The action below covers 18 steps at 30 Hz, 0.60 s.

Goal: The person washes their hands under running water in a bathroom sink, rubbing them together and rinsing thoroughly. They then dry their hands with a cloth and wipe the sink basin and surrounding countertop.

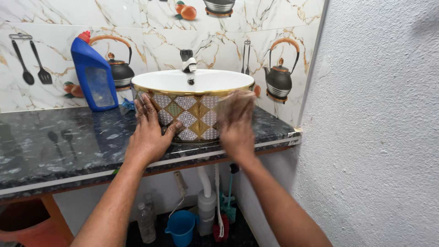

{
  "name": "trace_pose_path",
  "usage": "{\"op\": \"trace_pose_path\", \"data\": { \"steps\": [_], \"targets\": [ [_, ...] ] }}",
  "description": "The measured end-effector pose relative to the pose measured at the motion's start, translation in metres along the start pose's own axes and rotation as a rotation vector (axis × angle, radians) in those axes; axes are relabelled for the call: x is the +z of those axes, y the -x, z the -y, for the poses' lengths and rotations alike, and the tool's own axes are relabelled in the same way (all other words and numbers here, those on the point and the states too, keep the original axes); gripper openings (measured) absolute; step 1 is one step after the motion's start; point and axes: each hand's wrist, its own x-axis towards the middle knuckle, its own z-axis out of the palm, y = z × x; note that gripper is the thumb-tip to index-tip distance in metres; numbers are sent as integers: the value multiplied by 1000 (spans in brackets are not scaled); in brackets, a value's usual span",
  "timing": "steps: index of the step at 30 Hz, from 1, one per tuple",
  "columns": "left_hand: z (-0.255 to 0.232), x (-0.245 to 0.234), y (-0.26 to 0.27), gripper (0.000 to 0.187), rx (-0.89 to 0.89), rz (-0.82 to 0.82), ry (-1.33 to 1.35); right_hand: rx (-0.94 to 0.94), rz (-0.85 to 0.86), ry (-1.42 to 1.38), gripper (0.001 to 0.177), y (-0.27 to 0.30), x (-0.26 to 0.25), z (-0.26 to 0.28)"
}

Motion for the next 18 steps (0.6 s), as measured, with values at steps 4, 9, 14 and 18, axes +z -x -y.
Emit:
{"op": "trace_pose_path", "data": {
  "steps": [4, 9, 14, 18],
  "targets": [
    [-1, 3, 2, 118, 44, -64, -28, 214, 44, -563, 80, -65, -8, -47],
    [-3, 5, 0, 118, 5, -37, -31, 726, 248, -828, 85, -85, -13, -81],
    [0, 4, -1, 119, 16, -48, -14, 501, 196, -741, 82, -75, -9, -82],
    [1, 6, 1, 118, 77, -104, -30, 444, 213, 157, 60, -22, -22, -51]
  ]
}}
